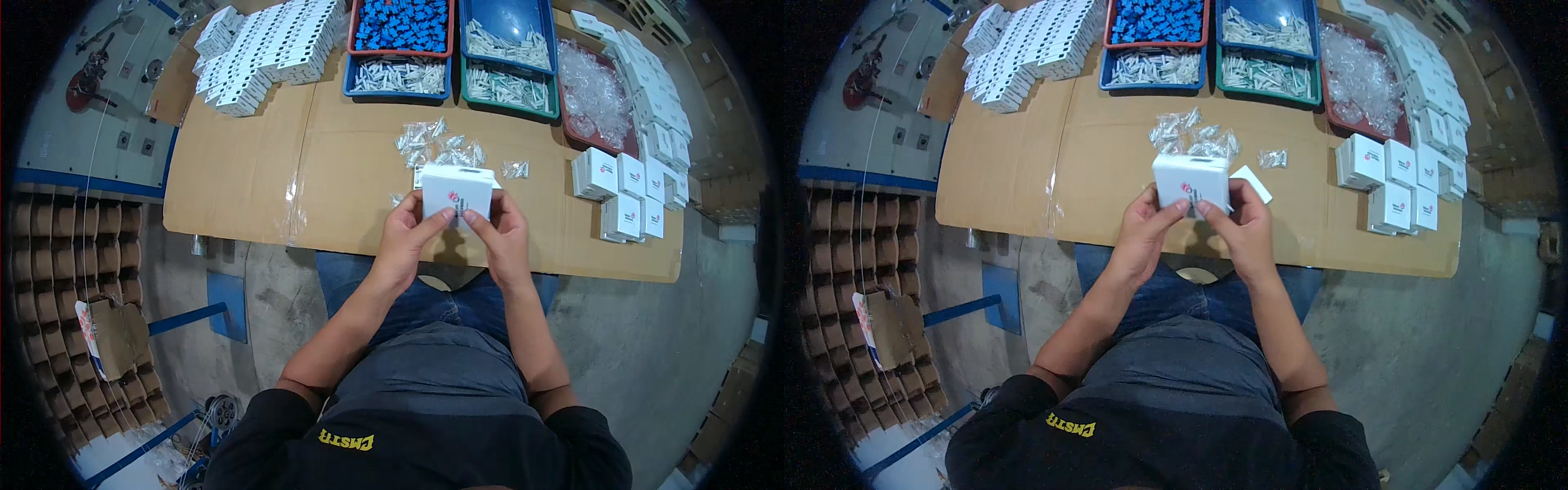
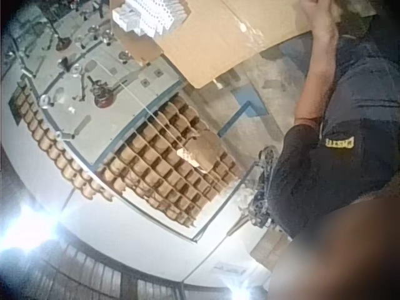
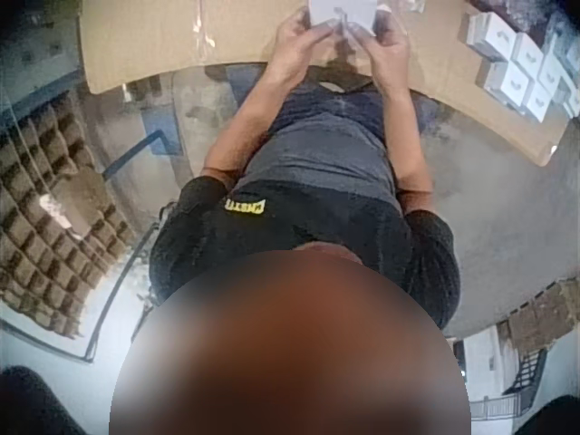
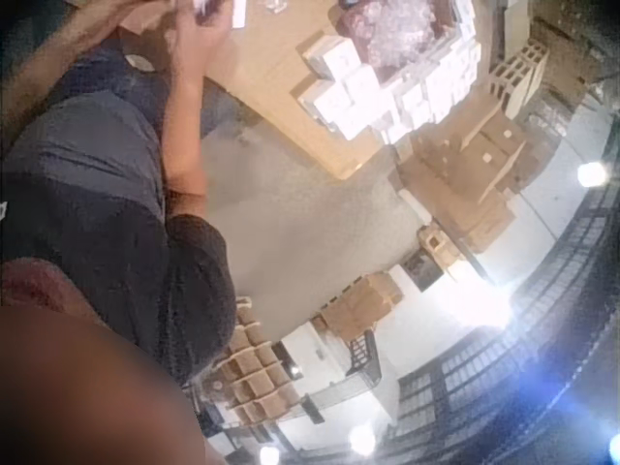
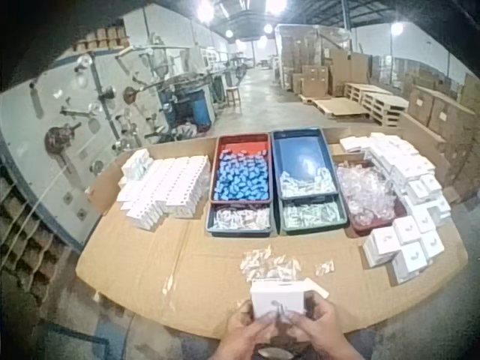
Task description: Manually assemble and fill small cardboard boxes with plastic industrial components.
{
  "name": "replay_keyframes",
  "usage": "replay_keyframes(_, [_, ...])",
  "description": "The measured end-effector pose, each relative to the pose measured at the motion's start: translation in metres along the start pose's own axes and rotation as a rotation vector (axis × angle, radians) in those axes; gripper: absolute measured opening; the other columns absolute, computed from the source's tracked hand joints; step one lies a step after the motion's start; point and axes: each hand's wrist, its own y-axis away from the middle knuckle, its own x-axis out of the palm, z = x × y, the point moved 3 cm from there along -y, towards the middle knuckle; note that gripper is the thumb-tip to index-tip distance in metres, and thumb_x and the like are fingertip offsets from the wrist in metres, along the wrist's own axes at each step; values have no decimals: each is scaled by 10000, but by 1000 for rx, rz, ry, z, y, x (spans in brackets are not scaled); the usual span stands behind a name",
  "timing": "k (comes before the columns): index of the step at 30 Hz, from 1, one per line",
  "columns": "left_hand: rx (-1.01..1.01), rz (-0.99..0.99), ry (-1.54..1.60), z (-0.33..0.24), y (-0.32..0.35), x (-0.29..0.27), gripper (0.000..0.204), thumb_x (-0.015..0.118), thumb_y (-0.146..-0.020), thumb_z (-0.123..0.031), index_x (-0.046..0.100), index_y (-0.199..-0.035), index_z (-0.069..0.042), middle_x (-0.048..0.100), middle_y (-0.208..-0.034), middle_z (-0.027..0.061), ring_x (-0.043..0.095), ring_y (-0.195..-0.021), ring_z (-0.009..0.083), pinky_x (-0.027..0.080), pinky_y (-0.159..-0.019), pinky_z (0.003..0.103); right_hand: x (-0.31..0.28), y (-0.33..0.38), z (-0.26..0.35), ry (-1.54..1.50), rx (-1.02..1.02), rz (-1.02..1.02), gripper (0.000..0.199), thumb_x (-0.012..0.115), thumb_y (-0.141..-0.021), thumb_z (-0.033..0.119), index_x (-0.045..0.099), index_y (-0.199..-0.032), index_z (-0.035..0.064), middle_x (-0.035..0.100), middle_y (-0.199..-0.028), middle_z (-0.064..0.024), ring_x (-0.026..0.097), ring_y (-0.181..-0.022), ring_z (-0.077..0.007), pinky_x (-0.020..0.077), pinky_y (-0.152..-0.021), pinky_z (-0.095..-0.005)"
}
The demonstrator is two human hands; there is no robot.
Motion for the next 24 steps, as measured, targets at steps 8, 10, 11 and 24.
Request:
replay_keyframes(8, [254, 259, -409, -26, -1, -4, 542, 779, -896, -88, 542, -1382, -49, 610, -1291, 63, 583, -1185, 166, 452, -1023, 314, -7, 1, 10, 174, -78, 185, 373, 847, -809, 47, 674, -1137, 3, 682, -1052, -33, 632, -993, -127, 503, -892, -284])
replay_keyframes(10, [213, 262, -345, -26, 4, -3, 489, 767, -904, -86, 568, -1348, -42, 613, -1275, 63, 583, -1178, 156, 450, -1024, 305, -7, 2, 7, 174, -84, 183, 389, 850, -803, 48, 676, -1147, 0, 684, -1054, -38, 632, -1004, -131, 498, -903, -291])
replay_keyframes(11, [169, 268, -280, -25, 5, -1, 437, 756, -912, -84, 594, -1315, -35, 617, -1259, 63, 583, -1171, 145, 448, -1025, 295, -7, 2, 6, 174, -88, 177, 405, 854, -797, 48, 678, -1158, -2, 685, -1056, -43, 633, -1015, -135, 493, -915, -298])
replay_keyframes(24, [348, 317, -292, -25, 9, -1, 336, 726, -919, -30, 611, -1234, -8, 608, -1238, 73, 578, -1191, 175, 457, -1038, 308, -5, 10, 25, 153, -62, 247, 390, 810, -854, 74, 671, -1210, -6, 703, -1096, -48, 640, -1040, -135, 488, -924, -279])
